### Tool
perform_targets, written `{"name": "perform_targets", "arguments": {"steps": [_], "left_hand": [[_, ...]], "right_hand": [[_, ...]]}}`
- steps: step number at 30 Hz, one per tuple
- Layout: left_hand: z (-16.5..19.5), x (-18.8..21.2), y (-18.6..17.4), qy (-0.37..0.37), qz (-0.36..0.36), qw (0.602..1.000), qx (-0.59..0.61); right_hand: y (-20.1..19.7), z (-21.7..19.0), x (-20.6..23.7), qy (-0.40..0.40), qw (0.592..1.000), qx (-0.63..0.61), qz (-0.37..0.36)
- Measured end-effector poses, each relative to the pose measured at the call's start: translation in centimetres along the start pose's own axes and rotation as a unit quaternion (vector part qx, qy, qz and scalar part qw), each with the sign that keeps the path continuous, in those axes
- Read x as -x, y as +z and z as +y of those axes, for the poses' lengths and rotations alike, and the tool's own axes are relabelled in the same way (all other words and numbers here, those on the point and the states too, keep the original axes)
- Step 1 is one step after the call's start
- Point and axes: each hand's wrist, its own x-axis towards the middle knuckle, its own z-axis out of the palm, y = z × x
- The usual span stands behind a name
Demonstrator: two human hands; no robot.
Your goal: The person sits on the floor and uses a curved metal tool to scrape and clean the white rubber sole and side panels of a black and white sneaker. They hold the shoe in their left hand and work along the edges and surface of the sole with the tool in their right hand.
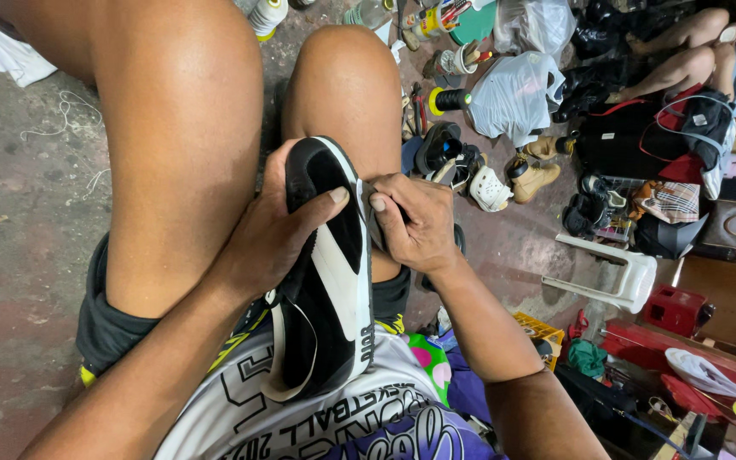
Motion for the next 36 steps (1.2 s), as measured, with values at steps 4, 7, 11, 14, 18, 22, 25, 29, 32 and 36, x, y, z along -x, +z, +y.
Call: {"name": "perform_targets", "arguments": {"steps": [4, 7, 11, 14, 18, 22, 25, 29, 32, 36], "left_hand": [[0.0, 0.0, 0.0, 0.006, -0.01, 0.999, 0.033], [-0.1, 0.0, 0.0, -0.004, 0.0, 1.0, 0.016], [-0.4, -0.1, 0.1, 0.005, -0.004, 1.0, 0.027], [-0.6, -0.2, 0.1, 0.024, -0.012, 0.999, 0.039], [-0.6, -0.1, 0.0, 0.004, -0.009, 0.999, 0.031], [-0.7, -0.1, 0.1, 0.006, -0.008, 0.999, 0.036], [-0.7, -0.1, 0.0, 0.007, -0.006, 0.999, 0.031], [-0.8, -0.1, 0.0, 0.018, -0.007, 0.999, 0.032], [-0.7, -0.1, 0.1, 0.002, -0.006, 0.999, 0.042], [-0.7, -0.1, 0.1, 0.001, -0.008, 0.999, 0.031]], "right_hand": [[-0.2, -0.2, 0.2, 0.003, 1.0, -0.008, -0.014], [-0.4, -0.3, 0.4, -0.003, 1.0, -0.003, -0.014], [-0.5, -0.2, 0.6, -0.019, 1.0, -0.004, -0.008], [-0.5, -0.1, 0.7, -0.017, 1.0, -0.015, -0.011], [-0.4, 0.0, 1.0, -0.005, 0.999, -0.028, -0.017], [-0.4, 0.4, 1.4, -0.016, 0.999, -0.024, -0.016], [-0.3, 0.6, 1.6, -0.016, 0.999, -0.026, -0.022], [-0.3, 0.7, 1.9, -0.024, 0.999, -0.028, -0.025], [-0.4, 0.6, 2.0, -0.034, 0.999, -0.034, -0.025], [-0.5, 0.6, 2.0, -0.039, 0.998, -0.043, -0.025]]}}
